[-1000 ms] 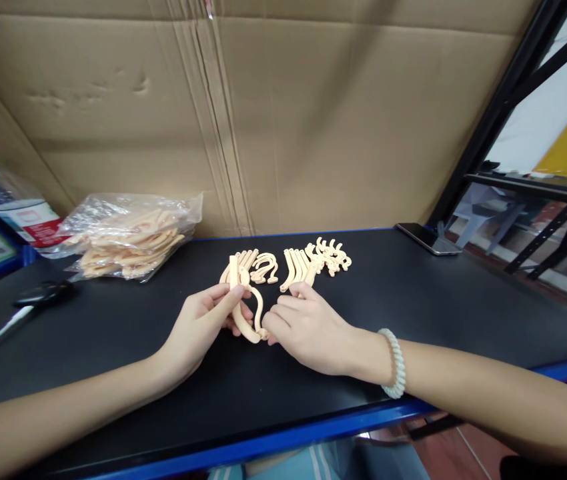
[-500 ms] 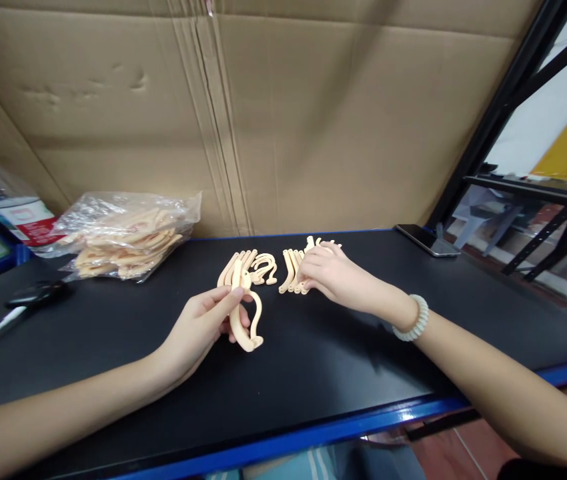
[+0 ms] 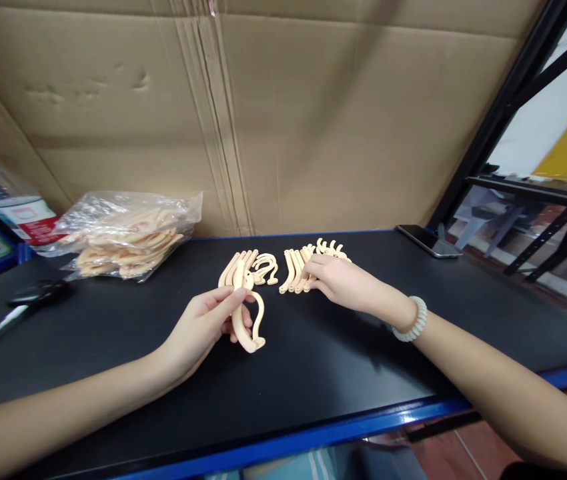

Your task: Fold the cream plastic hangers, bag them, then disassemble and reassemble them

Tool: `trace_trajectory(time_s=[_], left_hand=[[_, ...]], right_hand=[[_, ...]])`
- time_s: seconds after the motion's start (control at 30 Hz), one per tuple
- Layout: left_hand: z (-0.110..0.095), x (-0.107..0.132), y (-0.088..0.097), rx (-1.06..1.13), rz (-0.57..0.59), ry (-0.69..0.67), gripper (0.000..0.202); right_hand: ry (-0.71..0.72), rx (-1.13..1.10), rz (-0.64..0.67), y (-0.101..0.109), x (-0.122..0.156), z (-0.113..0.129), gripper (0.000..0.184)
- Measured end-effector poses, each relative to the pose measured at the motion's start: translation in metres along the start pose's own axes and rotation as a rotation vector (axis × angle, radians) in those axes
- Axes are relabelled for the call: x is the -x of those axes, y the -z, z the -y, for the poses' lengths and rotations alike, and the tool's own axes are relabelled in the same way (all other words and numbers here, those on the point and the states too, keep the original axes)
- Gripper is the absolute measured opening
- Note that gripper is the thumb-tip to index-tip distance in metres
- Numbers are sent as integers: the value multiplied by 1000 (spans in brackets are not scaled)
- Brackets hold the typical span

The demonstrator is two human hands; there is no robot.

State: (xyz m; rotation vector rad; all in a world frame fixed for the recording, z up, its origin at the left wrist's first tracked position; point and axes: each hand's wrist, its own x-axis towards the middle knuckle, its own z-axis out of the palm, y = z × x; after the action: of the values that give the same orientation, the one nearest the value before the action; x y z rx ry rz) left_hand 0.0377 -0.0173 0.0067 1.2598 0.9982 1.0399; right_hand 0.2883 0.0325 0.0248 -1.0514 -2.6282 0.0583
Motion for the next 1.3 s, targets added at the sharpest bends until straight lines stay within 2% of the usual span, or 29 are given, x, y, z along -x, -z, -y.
trace_trajectory(time_s=[0.23, 0.6, 0.87, 1.17, 1.23, 1.3], left_hand=[[0, -2, 1, -7, 4, 6, 28], [0, -1, 1, -13, -2, 24, 29], [0, -1, 1, -13, -6, 25, 29], [0, -1, 1, -11, -4, 4, 29], [1, -2, 1, -26, -5, -32, 29], [2, -2, 0, -66, 0, -71, 30]], right_hand=[[-20, -5, 0, 2, 0, -2, 11], [8, -33, 49, 7, 2, -3, 17], [-15, -30, 47, 8, 1, 1, 9], [-6, -9, -50, -4, -4, 1, 10], [40, -15, -122, -6, -3, 9, 14], [143, -42, -217, -9, -2, 23, 19]])
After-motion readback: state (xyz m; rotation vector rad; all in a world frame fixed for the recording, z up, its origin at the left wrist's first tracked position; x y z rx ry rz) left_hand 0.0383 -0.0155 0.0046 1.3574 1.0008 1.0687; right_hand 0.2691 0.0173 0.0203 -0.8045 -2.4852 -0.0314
